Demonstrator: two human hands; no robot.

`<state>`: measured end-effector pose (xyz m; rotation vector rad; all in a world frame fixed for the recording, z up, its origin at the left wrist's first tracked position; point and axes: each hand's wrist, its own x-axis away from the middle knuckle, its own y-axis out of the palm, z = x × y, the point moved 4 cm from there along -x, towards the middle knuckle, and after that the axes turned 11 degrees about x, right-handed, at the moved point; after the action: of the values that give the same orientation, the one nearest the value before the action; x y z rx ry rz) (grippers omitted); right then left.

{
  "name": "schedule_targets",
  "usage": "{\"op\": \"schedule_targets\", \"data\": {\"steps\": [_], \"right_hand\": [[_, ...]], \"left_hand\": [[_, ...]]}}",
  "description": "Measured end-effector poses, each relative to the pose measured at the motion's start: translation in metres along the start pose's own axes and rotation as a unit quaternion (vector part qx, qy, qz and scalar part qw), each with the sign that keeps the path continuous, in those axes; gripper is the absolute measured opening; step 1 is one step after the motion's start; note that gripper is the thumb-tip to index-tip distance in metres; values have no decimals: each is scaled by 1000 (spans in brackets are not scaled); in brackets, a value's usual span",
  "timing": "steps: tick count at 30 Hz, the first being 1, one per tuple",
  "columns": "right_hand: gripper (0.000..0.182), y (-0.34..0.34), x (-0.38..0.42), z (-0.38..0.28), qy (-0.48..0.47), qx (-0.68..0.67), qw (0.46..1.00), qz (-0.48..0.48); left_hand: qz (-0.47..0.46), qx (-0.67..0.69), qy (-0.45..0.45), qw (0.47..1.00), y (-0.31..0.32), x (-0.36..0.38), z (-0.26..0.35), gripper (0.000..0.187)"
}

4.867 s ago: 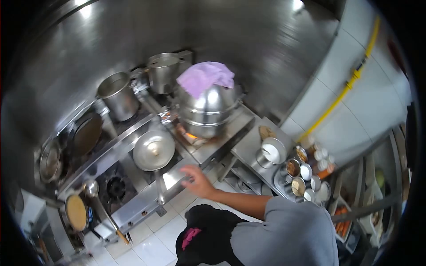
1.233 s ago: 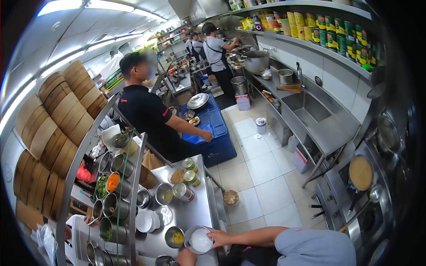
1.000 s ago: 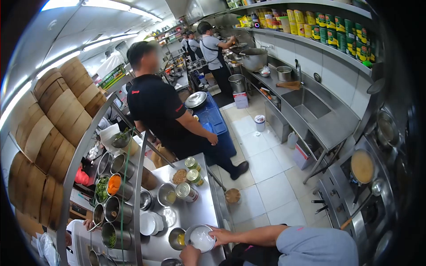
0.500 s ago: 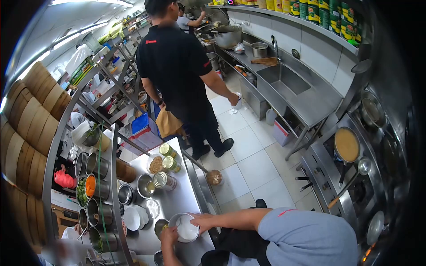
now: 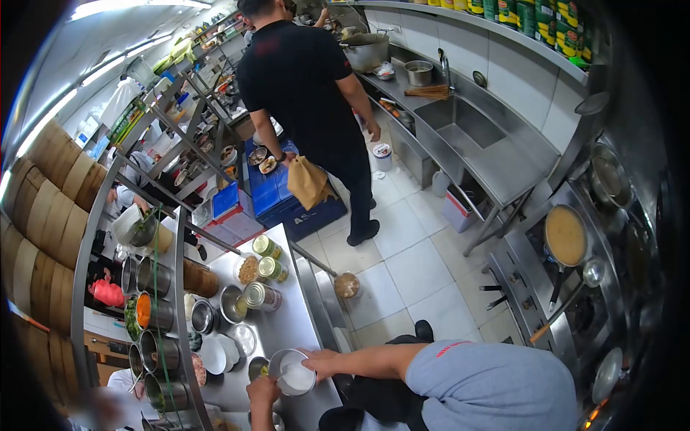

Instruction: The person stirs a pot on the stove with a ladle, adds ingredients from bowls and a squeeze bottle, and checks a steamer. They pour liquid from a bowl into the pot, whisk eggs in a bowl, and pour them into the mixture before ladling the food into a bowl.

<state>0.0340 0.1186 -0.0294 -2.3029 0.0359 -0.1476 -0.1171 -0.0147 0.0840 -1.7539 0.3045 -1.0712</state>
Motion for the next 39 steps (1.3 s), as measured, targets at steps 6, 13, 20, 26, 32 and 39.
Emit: {"op": "schedule_targets", "data": {"steps": [6,13,20,26,32,39], "right_hand": [[66,-4,3,-3,12,6,1000,-19],[60,7,-6,1,8,32,999,26],[68,1,-4,-1,5,29,999,-13],[65,7,-7,1,5,35,999,-9],[59,4,-6,0,10,30,1000,-5],[61,3,-6,0,9,34,999,3]], "left_hand": [[-30,-10,-19,999,11,-9,-16,28],[-42,261,111,958,57,-16,-43,28],[32,301,45,952,78,-14,17,29],[141,125,-54,981,36,4,44,22],[88,104,-73,988,38,23,-6,24],[19,233,-19,972,66,35,7,33]]}}
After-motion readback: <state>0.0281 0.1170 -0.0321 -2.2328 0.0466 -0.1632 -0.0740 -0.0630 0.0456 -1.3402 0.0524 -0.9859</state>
